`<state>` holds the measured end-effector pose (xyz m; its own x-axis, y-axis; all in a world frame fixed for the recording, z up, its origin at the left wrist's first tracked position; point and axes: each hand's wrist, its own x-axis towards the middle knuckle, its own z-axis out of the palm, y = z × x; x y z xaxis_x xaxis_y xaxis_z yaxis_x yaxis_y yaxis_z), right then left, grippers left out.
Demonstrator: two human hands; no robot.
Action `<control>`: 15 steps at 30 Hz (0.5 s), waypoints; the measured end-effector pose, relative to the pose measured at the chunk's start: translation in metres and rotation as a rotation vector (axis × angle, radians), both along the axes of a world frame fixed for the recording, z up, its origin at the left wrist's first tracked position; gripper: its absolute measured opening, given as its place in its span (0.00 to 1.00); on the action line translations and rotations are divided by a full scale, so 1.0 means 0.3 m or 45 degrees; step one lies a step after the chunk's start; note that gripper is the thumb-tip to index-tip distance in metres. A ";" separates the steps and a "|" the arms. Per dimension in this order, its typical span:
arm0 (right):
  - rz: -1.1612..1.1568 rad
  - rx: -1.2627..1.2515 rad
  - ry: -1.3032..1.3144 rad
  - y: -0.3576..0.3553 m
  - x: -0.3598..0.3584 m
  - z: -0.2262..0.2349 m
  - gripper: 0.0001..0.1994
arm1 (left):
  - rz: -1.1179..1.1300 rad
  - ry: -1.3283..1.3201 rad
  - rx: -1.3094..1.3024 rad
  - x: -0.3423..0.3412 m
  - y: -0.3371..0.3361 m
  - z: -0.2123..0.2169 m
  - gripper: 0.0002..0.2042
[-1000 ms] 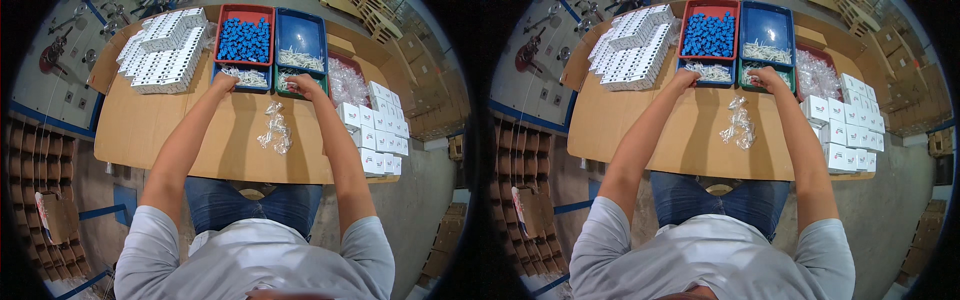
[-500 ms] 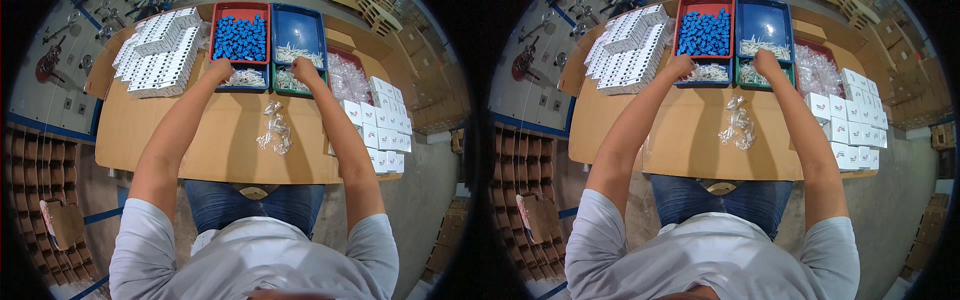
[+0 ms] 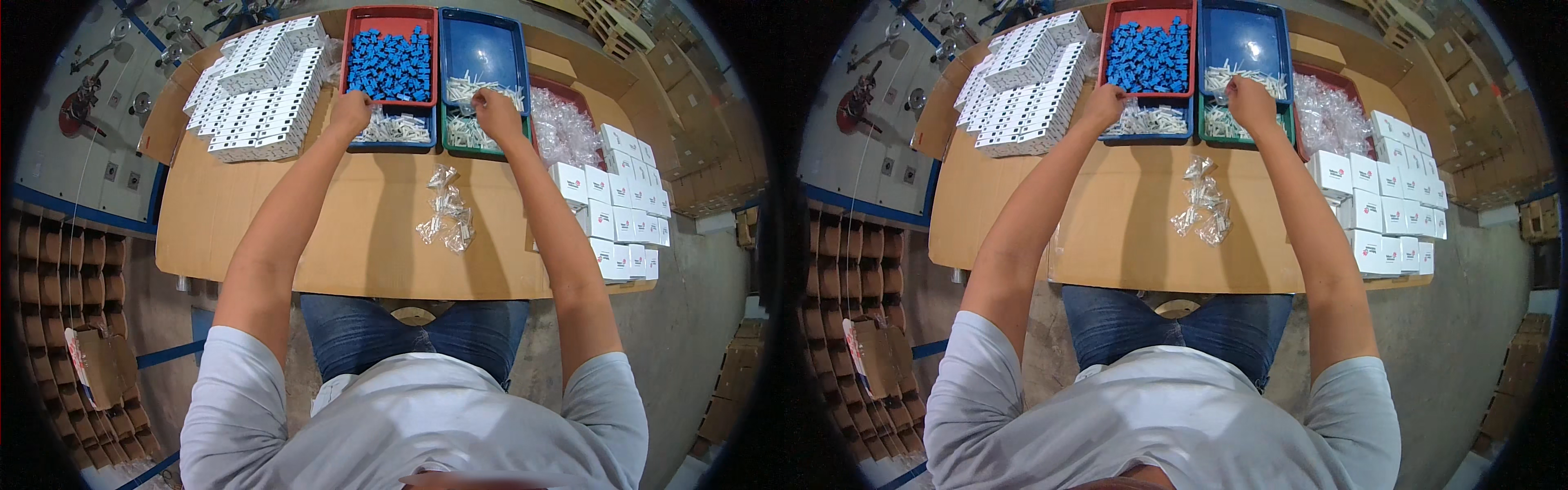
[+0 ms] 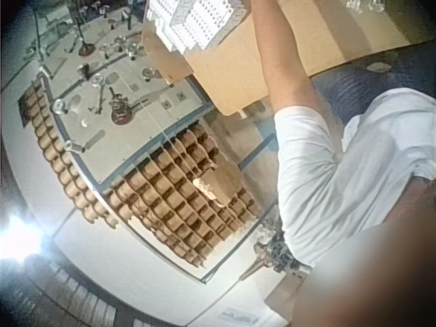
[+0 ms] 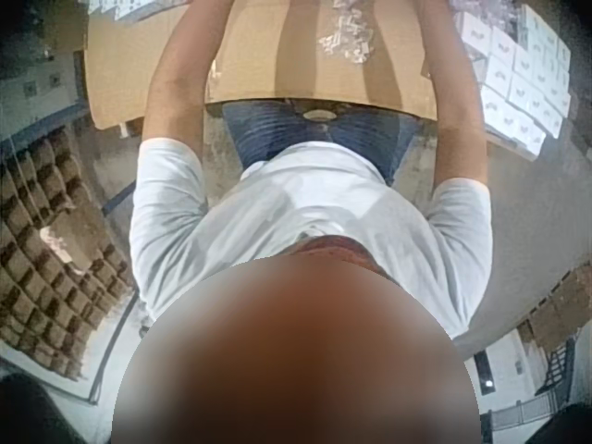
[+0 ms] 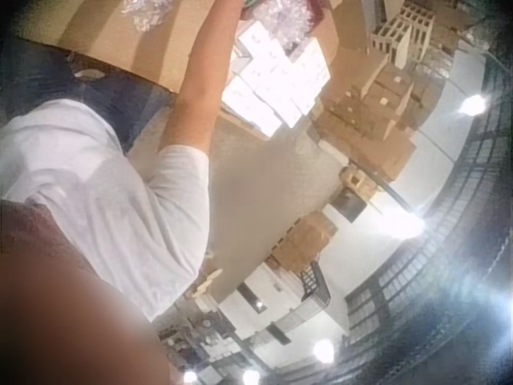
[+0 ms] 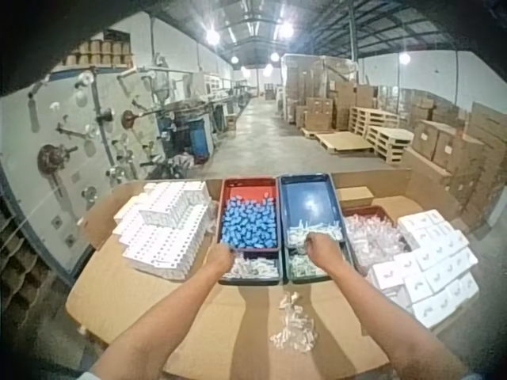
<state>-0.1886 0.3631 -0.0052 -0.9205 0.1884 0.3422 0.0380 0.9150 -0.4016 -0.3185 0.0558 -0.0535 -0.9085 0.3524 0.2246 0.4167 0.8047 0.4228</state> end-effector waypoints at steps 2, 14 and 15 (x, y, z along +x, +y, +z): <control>0.098 -0.210 0.102 -0.011 0.006 -0.019 0.09 | 0.013 0.017 0.061 0.005 0.016 0.005 0.11; 0.243 -1.623 -0.225 -0.109 0.177 -0.075 0.08 | -0.166 -1.222 1.400 0.439 0.285 0.015 0.13; 0.240 -1.657 -0.274 -0.082 0.186 -0.072 0.08 | -0.168 -1.233 1.401 0.455 0.297 0.017 0.13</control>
<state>-0.1328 0.3383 -0.0269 -0.9811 0.1299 -0.1431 0.1262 -0.1299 -0.9835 -0.1821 0.1449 -0.0484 -0.8327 0.5012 -0.2355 -0.3365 -0.1202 0.9340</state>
